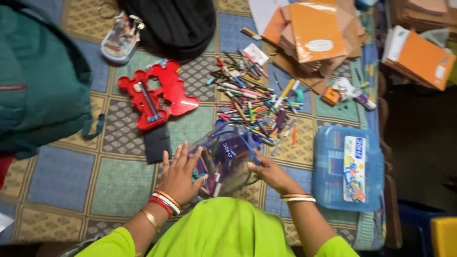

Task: The person organizes a large quantity of crayons and pencils into various clear and blue plastic cases, places folders and notebooks into a green backpack, and then hangs the backpack on a wall hook.

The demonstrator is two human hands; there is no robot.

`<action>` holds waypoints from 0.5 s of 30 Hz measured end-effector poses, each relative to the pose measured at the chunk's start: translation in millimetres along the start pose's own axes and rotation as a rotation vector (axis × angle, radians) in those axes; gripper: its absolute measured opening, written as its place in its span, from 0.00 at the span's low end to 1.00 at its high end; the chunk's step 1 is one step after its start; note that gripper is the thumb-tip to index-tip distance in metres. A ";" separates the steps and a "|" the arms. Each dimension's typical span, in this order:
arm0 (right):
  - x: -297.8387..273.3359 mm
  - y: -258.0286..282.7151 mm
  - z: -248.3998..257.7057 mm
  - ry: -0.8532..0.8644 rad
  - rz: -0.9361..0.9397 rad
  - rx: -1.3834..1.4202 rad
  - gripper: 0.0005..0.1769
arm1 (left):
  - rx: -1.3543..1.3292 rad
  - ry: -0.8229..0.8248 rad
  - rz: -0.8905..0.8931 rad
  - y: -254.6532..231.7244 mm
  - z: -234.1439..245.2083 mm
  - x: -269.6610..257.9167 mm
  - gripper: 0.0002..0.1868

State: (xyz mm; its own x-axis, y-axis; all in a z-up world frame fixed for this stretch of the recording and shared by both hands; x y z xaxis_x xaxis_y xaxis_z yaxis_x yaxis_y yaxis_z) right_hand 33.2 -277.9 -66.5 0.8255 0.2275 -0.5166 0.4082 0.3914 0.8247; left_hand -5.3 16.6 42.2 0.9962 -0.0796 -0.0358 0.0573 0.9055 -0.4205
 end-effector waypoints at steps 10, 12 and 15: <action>-124.0 3.7 157.7 -0.340 -0.325 0.176 0.21 | -0.013 0.010 -0.167 -53.5 -9.9 17.9 0.47; -141.6 -16.8 188.4 -0.442 -0.392 0.155 0.20 | -0.005 0.065 -0.159 -63.2 -14.0 19.2 0.49; -146.5 -54.2 219.0 -0.470 -0.364 0.229 0.20 | -0.001 0.055 -0.190 -77.0 -16.7 19.4 0.48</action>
State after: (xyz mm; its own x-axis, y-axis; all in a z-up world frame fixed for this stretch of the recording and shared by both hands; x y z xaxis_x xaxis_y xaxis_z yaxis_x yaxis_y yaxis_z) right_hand -24.5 -527.7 15.0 0.6802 -0.3196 -0.6597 0.7247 0.1578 0.6707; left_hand 8.5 -61.7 58.7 0.9623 -0.2721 -0.0050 0.2442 0.8714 -0.4255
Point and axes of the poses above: each hand's wrist, its own x-axis towards the middle knuckle, its own z-axis out of the back of the hand, y = z × x, the point moved 5 cm from there along x, towards the middle knuckle, and after that the axes turned 10 degrees about -y, right-handed, at the moved point
